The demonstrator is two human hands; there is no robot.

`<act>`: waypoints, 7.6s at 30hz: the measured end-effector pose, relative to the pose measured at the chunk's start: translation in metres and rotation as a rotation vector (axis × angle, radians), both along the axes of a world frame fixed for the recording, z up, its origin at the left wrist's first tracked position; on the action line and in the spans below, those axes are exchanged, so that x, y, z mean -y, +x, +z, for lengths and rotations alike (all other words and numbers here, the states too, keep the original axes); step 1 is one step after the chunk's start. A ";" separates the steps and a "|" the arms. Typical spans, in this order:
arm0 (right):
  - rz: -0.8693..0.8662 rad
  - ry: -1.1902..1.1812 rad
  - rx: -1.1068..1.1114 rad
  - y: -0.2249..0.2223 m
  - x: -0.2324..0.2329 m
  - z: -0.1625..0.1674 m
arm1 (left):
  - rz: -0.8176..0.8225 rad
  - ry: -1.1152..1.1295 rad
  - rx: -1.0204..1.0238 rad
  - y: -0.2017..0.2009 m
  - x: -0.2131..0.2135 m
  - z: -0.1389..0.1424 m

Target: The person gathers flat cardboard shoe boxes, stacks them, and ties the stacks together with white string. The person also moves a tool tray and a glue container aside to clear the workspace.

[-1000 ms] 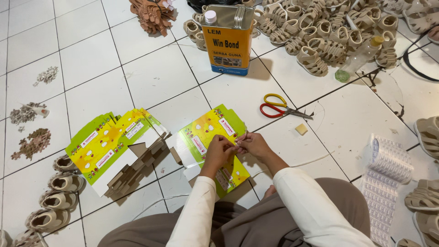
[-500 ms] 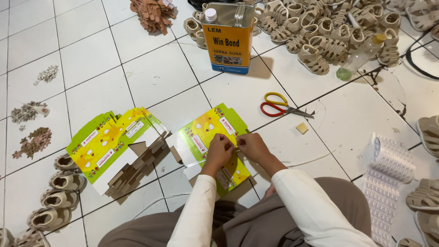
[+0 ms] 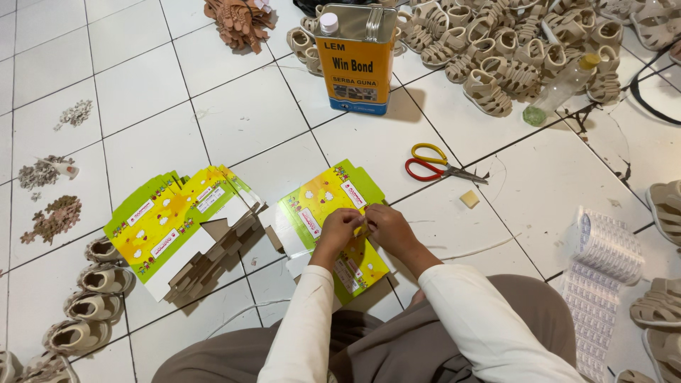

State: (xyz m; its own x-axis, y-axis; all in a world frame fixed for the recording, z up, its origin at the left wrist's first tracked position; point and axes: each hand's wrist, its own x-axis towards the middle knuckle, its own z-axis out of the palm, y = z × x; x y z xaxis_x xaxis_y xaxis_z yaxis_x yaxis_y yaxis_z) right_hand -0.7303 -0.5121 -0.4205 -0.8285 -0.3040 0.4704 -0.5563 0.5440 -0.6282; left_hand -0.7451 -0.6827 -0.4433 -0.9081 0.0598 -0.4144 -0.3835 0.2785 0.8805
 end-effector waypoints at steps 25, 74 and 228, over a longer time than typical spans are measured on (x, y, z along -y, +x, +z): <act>-0.497 -0.514 1.510 -0.031 -0.028 -0.082 | 0.086 0.132 0.041 -0.006 0.003 -0.020; -0.120 -0.759 0.728 -0.049 0.013 0.086 | 0.502 0.784 0.153 0.104 0.110 -0.005; -0.046 1.203 0.679 -0.068 0.052 -0.052 | 0.864 -0.937 -0.263 0.157 0.452 -0.025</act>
State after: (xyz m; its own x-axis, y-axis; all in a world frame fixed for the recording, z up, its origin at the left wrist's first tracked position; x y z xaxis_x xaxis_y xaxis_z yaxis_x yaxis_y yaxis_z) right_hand -0.7986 -0.5644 -0.4729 -0.8079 -0.1974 -0.5553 -0.2998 0.9489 0.0987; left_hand -0.5883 -1.1351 -0.4681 -0.5668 -0.7952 0.2154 -0.5938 0.5755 0.5623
